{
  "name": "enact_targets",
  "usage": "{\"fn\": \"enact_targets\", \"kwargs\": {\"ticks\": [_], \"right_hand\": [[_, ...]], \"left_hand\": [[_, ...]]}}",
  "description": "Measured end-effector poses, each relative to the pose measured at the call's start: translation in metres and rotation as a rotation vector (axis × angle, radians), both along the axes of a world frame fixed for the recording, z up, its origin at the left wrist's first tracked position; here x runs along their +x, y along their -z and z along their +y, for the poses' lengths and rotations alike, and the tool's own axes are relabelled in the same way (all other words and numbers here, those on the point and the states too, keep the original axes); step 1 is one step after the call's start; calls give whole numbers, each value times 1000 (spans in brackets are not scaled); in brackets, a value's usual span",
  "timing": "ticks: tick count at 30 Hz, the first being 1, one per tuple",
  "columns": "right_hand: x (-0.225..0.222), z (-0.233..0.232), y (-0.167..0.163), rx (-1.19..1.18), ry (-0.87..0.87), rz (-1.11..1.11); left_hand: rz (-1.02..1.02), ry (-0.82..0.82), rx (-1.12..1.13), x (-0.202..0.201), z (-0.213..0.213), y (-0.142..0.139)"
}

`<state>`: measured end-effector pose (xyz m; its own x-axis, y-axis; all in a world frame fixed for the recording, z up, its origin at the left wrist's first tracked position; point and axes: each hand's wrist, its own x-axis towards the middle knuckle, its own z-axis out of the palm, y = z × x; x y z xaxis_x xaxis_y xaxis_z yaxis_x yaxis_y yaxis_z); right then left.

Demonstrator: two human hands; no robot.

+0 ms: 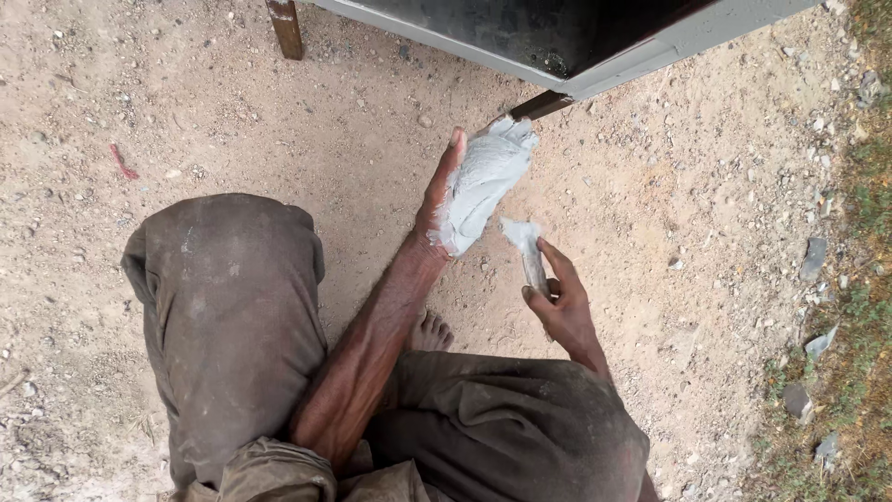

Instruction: The person kneels beside a metal cabinet and uses a putty knife to apply a white paste to the cabinet's edges and corners. They repeatedly scoop paste from their left hand onto the knife and smooth it along the frame, working on multiple sections of the cabinet.

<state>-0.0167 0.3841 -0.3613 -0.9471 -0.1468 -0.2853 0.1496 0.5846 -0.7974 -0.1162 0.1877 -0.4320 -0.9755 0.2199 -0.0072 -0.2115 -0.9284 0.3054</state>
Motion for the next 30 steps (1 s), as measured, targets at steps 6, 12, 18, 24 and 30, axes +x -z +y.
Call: {"fn": "enact_targets", "kwargs": {"ticks": [6, 12, 18, 24, 30], "right_hand": [[20, -2, -18, -387, 153, -347], [9, 12, -30, -423, 225, -476], [-26, 43, -37, -448, 362, 138], [-125, 96, -42, 1288, -346, 1092], [-184, 115, -35, 1601, -479, 1324]], "left_hand": [[-138, 247, -325, -21, 37, 26], [-299, 58, 217, -27, -7, 28], [-437, -28, 55, -14, -20, 52], [-446, -29, 36, 4, -23, 76], [-487, -93, -20, 4, -36, 80]]}}
